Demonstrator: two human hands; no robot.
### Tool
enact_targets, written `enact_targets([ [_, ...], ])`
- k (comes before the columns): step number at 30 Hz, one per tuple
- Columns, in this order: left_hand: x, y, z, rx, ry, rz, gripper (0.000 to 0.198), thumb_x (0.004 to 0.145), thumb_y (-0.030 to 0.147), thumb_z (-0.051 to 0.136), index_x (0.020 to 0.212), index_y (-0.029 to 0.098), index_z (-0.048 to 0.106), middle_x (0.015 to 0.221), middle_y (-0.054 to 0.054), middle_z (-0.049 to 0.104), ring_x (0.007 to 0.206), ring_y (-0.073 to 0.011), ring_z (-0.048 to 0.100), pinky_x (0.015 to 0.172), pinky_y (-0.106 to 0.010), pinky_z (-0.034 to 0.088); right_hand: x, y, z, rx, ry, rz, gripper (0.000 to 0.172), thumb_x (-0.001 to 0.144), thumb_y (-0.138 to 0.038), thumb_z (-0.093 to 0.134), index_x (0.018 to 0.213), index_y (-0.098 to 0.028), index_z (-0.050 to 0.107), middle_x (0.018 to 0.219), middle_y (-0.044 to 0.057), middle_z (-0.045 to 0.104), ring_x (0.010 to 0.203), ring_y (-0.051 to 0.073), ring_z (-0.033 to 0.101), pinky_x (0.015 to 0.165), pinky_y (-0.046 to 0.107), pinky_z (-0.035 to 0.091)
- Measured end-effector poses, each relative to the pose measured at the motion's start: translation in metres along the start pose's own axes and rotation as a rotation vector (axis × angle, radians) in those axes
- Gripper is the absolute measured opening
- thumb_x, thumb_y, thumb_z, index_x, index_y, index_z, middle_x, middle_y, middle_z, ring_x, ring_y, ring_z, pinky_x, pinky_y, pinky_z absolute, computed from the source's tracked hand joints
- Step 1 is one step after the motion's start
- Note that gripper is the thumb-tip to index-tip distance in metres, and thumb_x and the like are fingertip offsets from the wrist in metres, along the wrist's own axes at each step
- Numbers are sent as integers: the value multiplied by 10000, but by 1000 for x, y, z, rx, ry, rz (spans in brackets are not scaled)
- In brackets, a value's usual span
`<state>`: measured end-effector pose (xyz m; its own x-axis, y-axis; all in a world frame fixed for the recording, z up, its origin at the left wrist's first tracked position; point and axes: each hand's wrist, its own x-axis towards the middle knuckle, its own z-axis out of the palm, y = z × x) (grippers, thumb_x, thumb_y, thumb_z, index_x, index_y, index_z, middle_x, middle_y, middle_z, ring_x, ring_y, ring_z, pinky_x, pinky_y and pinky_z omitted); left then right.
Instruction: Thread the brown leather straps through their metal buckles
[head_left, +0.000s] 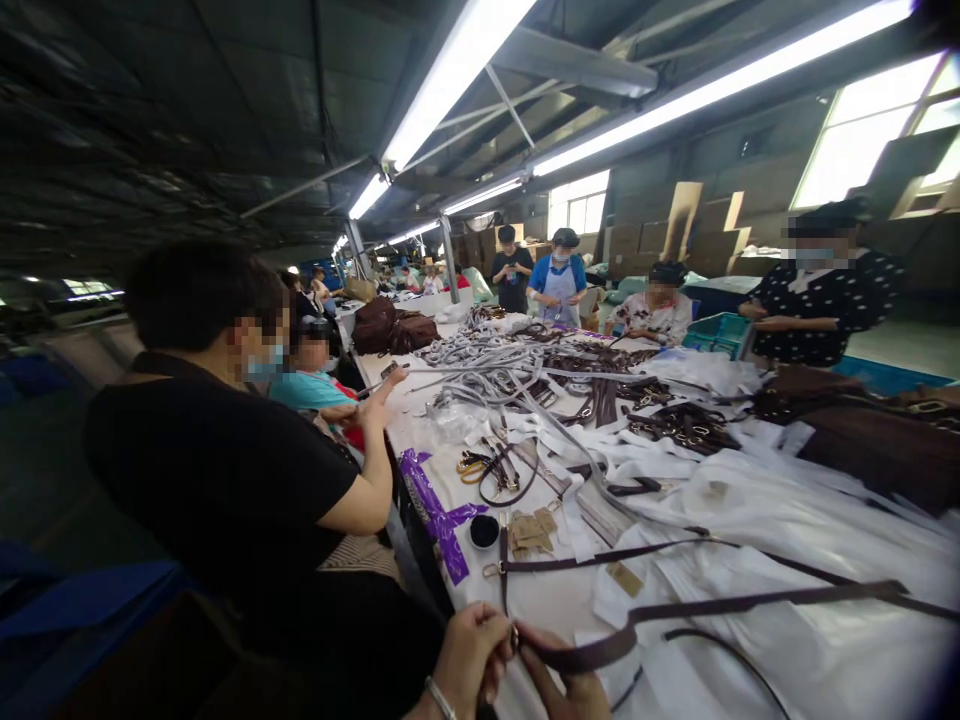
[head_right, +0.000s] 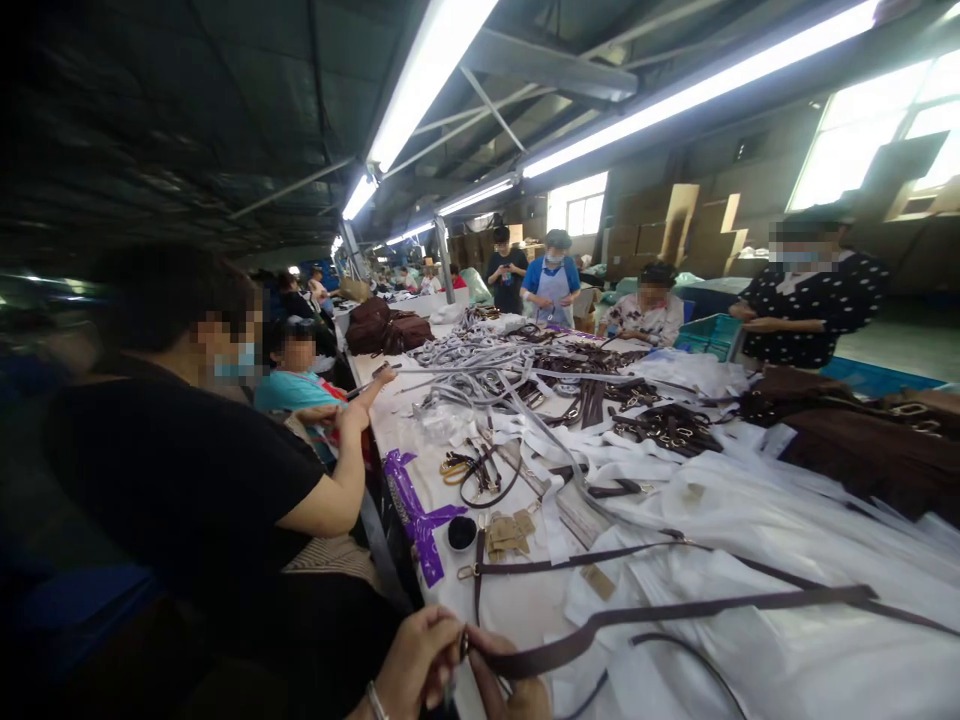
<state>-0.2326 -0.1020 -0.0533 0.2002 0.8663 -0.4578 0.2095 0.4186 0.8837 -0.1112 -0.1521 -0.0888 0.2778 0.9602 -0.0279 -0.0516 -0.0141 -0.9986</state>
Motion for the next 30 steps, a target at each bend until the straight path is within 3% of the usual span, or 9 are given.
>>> enact_targets([
  [6,-18,7,6,342,-12,347,214,730,371,605,666,184,524,518,15,520,456,-93,452,436,-190,319,-4,-23,-1,127,-110,97,439,834,-532,528,1123,-229,663,1167,70,676,1172,273,557,1067,423,372],
  [12,-5,-2,-1,-91,-127,-69,222,707,378,578,682,173,495,528,35,500,350,-46,318,328,-168,143,-6,-13,5,546,-6,348,454,787,-533,604,1034,-164,701,1121,95,693,1172,276,547,1095,423,315],
  [14,-3,-4,-3,-38,-136,-27,229,715,382,586,680,171,504,524,27,516,360,-57,353,333,-173,186,-3,-10,12,762,65,424,481,748,-542,641,981,-129,711,1067,121,707,1110,294,583,1045,435,377],
  [16,-6,-5,0,147,-94,159,212,737,359,601,681,169,525,529,15,541,411,-76,428,385,-182,285,0,-9,20,834,158,428,464,735,-537,655,964,-138,711,1087,113,700,1114,280,580,1030,405,393],
  [18,-11,-6,6,293,-67,381,192,761,331,614,681,167,553,570,8,564,508,-90,500,492,-189,375,2,-10,26,821,233,401,436,748,-533,645,968,-162,707,1114,88,692,1124,251,572,1016,359,402],
  [20,-13,-6,13,291,-97,432,188,775,323,609,683,168,556,585,10,564,535,-92,512,521,-191,390,1,-12,27,718,231,382,436,772,-538,616,1003,-177,696,1022,67,717,1004,242,622,932,359,453],
  [24,4,2,6,-21,-126,114,189,765,347,582,733,165,537,536,32,527,392,-66,388,362,-178,229,-1,-16,19,358,80,303,423,782,-532,605,943,-157,716,671,20,693,739,233,629,797,379,479],
  [27,22,19,-15,-134,-165,35,201,730,334,631,758,145,569,549,29,529,422,-61,393,380,-168,221,8,-26,11,498,56,283,378,774,-500,628,923,-165,721,872,49,725,976,261,615,938,390,438],
  [30,28,42,-33,-97,-257,118,191,705,302,683,748,131,609,755,-28,632,555,-73,476,482,-171,337,26,-46,6,659,155,178,342,808,-489,586,996,-227,700,1254,46,617,1255,249,461,1072,396,340],
])
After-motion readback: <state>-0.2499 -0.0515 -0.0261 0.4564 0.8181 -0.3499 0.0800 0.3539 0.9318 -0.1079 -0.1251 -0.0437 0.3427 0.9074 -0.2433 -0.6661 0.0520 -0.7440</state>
